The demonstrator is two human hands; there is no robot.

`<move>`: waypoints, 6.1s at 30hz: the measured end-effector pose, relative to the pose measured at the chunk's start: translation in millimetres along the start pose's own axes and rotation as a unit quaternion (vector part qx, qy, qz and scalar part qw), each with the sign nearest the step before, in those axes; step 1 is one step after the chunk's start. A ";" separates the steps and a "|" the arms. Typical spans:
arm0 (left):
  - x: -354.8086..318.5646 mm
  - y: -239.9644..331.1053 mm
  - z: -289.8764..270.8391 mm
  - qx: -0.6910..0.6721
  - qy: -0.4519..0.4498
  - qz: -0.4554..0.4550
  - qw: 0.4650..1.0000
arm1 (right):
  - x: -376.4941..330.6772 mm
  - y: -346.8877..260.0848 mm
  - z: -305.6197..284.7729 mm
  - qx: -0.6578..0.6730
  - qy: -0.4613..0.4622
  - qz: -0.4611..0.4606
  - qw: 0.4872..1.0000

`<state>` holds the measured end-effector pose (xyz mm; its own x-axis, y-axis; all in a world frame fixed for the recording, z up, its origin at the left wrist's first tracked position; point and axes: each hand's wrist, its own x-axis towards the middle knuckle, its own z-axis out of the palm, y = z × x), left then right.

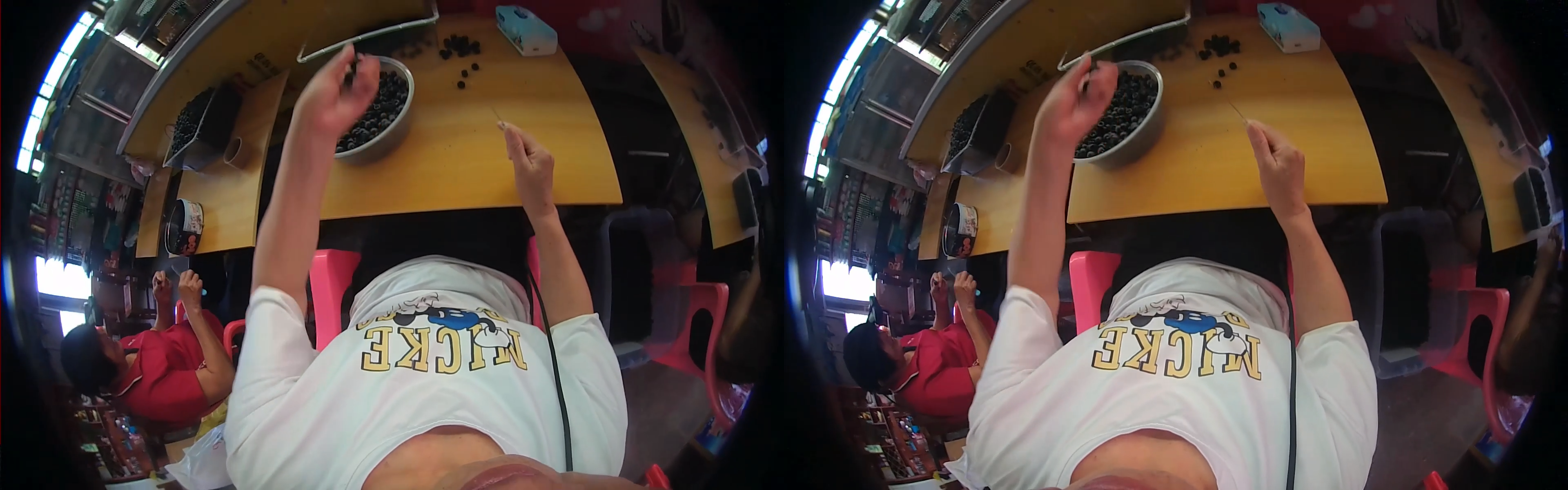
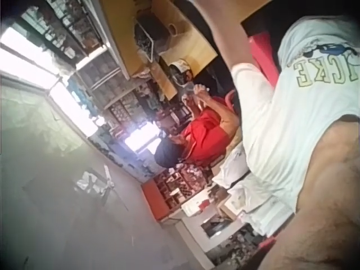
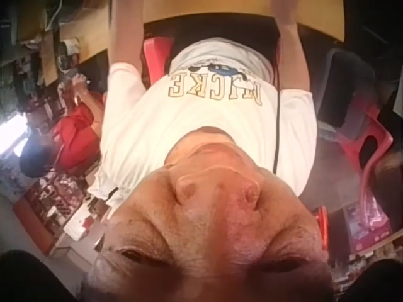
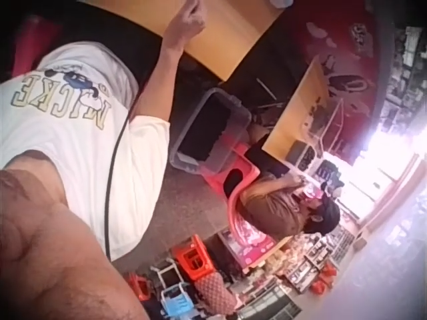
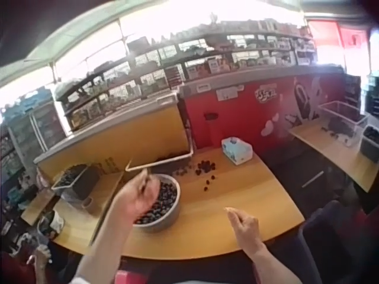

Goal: Using a small knife to pit or slice small black fruits and placing them in a container.

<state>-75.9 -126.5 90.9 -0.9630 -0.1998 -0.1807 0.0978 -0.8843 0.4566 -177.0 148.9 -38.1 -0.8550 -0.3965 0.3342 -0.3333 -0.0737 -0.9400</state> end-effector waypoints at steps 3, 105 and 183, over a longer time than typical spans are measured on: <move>75.9 44.4 37.0 0.108 0.143 0.239 0.954 | -1.9 -1.3 -2.0 -0.010 -0.002 -0.010 1.000; -80.7 -138.6 -61.4 0.011 -0.109 0.030 0.994 | -2.7 -9.8 0.8 -0.115 -0.031 -0.073 0.990; -27.2 -33.9 -11.2 0.907 0.105 0.113 0.391 | -29.6 -28.5 -52.8 -0.170 -0.056 -0.146 0.973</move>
<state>-50.2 -95.8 70.6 -0.9210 -0.3845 0.0619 -0.3479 0.8837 0.3131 -163.2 211.1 -17.6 -0.6628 -0.5022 0.5555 -0.6833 0.1021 -0.7230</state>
